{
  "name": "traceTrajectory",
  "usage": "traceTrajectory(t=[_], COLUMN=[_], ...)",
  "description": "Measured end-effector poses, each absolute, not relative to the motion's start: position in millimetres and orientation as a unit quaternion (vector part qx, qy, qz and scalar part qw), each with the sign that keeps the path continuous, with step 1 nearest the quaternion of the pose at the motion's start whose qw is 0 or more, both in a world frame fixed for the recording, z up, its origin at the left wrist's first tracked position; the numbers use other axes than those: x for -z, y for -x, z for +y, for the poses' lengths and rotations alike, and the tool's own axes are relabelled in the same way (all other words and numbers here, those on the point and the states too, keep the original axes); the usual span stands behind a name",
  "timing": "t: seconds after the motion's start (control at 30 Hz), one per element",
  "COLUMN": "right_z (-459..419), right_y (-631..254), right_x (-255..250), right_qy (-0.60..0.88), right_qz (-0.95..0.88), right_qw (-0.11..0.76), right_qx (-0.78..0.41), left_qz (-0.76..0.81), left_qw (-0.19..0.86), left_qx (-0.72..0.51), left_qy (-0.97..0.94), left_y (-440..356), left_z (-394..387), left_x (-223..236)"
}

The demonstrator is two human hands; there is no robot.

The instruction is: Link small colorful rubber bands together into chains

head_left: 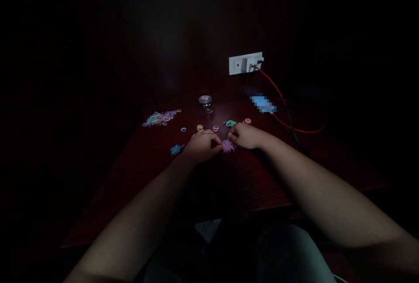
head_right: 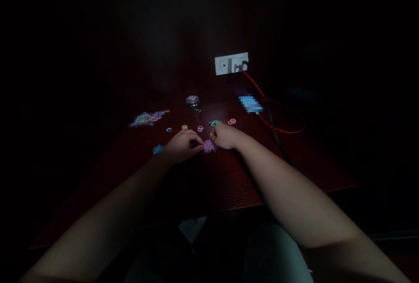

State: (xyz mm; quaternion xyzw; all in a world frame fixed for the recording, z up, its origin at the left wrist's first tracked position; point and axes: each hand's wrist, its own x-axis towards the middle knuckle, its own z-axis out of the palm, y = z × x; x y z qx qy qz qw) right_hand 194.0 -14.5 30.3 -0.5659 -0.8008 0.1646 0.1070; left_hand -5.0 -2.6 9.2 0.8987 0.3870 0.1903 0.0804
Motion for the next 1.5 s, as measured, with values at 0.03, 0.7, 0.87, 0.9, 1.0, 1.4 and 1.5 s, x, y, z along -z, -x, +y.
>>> traceTrajectory(t=[0.03,0.7,0.87,0.9,1.0,1.4,1.5], right_z=[-14.5,-4.7,-5.4,-5.1,-3.6,-6.2,-5.5], right_y=[-194.0,-202.2,-204.2,-205.1,-207.3,-200.6,-202.3], right_x=[-30.2,-20.8,-18.7,-18.3,-16.9,-18.8,-18.0], right_qy=[0.565,0.548,0.526,0.525,0.527,0.525,0.527], right_qz=[-0.8,-0.799,-0.804,-0.803,-0.795,-0.786,-0.781], right_qw=[0.108,0.215,0.243,0.251,0.275,0.291,0.3], right_qx=[-0.171,-0.121,-0.134,-0.131,-0.123,-0.146,-0.148], left_qz=[0.389,0.41,0.476,0.506,0.622,0.708,0.715], left_qw=[0.081,0.058,0.015,0.002,-0.005,0.035,0.033], left_qx=[-0.191,-0.252,-0.356,-0.378,-0.385,-0.218,-0.209], left_qy=[-0.898,-0.875,-0.804,-0.775,-0.681,-0.671,-0.666], left_y=[5.2,17.7,50.3,64.0,112.7,156.4,157.6], left_z=[-2.6,9.6,29.2,36.2,57.6,103.6,105.2], left_x=[-9.2,-9.8,-14.1,-13.3,-5.6,12.6,12.5])
